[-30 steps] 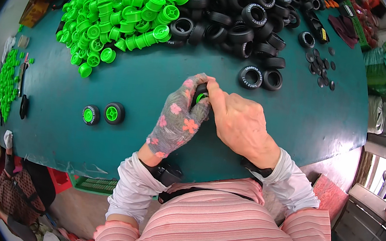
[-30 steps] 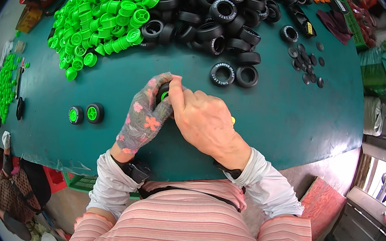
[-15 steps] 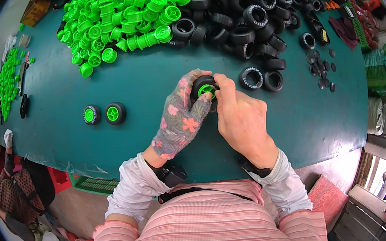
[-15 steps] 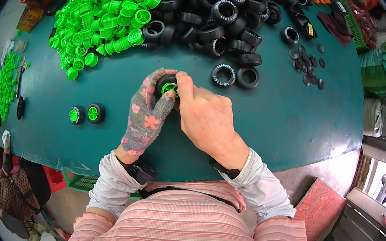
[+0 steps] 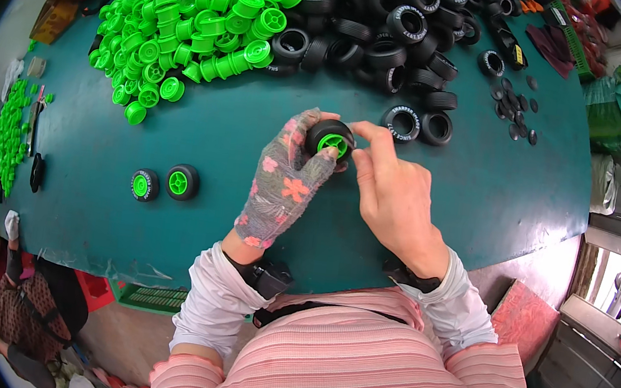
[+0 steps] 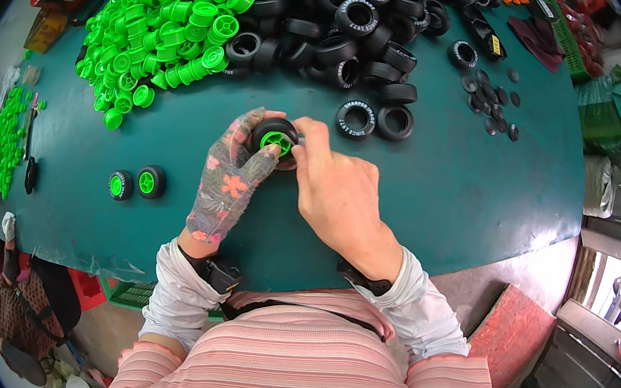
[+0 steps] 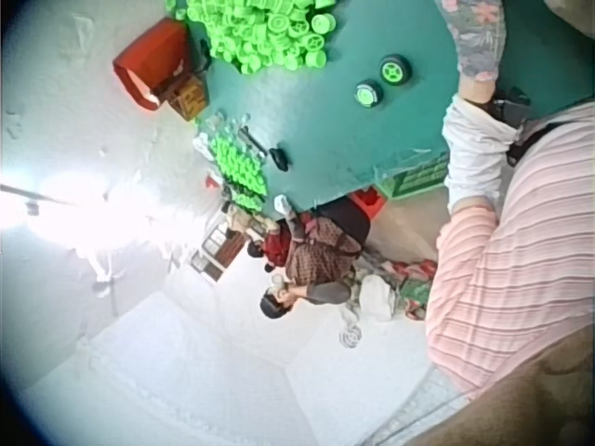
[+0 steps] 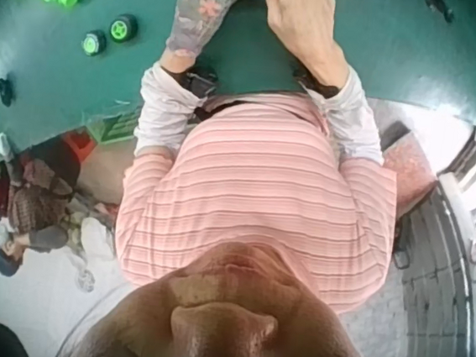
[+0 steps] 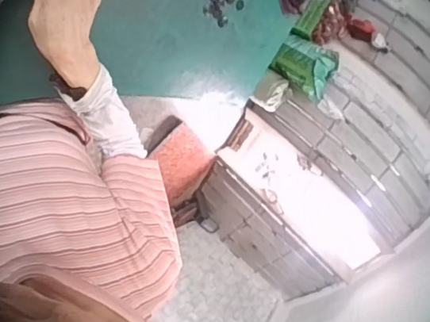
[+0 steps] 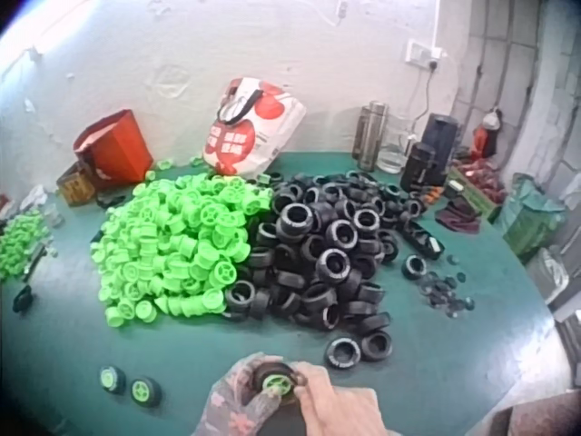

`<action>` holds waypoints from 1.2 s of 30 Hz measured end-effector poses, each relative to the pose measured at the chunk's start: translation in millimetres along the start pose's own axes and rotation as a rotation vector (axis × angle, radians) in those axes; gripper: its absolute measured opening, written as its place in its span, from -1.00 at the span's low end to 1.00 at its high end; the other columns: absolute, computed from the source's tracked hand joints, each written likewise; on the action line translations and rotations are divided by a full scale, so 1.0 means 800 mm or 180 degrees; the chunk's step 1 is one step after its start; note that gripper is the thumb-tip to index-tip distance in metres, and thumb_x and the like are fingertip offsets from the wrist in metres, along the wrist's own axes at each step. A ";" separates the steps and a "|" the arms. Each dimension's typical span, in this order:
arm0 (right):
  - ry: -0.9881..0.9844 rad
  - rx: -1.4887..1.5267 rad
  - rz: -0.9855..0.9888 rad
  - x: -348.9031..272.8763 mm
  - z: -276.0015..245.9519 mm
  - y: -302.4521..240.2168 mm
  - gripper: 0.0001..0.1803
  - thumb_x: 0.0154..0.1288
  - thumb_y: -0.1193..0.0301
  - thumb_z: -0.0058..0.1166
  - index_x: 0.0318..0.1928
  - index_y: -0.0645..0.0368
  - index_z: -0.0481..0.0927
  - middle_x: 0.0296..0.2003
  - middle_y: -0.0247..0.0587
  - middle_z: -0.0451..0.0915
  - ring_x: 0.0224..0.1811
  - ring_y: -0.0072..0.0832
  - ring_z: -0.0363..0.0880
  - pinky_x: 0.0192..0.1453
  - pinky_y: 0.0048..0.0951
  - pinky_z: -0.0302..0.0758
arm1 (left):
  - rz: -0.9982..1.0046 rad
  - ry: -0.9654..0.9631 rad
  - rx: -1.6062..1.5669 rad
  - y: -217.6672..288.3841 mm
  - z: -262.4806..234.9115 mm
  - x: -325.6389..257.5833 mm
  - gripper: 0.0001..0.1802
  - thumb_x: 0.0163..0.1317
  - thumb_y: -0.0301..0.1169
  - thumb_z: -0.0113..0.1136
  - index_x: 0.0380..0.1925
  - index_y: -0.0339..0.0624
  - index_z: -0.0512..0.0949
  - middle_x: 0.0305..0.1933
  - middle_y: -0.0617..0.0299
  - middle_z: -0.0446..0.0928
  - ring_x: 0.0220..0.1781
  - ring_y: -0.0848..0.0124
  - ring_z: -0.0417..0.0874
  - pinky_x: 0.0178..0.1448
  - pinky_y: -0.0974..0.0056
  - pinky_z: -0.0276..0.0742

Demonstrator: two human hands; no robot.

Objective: Assembling plastic toy wheels by inserting green hubs into black rubber tires on a factory workbench.

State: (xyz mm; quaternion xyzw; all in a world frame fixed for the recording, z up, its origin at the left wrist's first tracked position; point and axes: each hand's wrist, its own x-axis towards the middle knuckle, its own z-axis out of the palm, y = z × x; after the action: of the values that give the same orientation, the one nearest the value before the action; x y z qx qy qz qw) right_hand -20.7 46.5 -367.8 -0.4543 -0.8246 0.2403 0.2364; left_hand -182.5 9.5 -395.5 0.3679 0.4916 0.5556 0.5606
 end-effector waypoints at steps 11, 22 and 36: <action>-0.0003 -0.0208 -0.0040 0.001 0.010 0.004 -0.73 0.41 0.51 0.05 0.07 0.23 0.40 -0.61 -0.10 0.59 -0.58 -0.10 0.62 -0.49 -0.15 0.46 | 0.0191 0.0124 0.0993 -0.006 0.006 -0.003 -0.56 0.37 -0.52 0.25 0.24 -0.31 0.46 -0.06 0.16 0.64 -0.16 0.52 0.65 -0.04 0.39 0.65; -0.0066 -0.0225 -0.0499 0.006 -0.001 0.009 -0.66 0.29 0.55 0.11 0.06 0.26 0.40 -0.54 -0.16 0.63 -0.52 -0.18 0.67 -0.50 -0.17 0.47 | 0.0319 -0.0041 0.0472 -0.004 0.007 -0.005 -0.49 0.35 -0.58 0.24 0.29 -0.29 0.42 0.04 0.16 0.60 -0.04 0.49 0.63 0.02 0.38 0.63; -0.0069 -0.0950 -0.0951 0.003 0.004 0.011 -0.52 0.17 0.53 0.16 0.13 0.31 0.44 -0.57 -0.24 0.58 -0.54 -0.33 0.65 -0.47 -0.29 0.52 | -0.0137 -0.0256 0.0595 -0.002 -0.004 -0.003 -0.55 0.41 -0.57 0.17 0.28 -0.28 0.41 0.08 0.14 0.57 0.03 0.47 0.61 0.04 0.34 0.64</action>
State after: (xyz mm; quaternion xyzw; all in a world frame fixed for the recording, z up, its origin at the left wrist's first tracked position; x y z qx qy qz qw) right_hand -18.4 52.3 -375.4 -0.3542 -0.9118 0.0827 0.1906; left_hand -184.9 6.4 -397.6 0.4300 0.5262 0.4799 0.5549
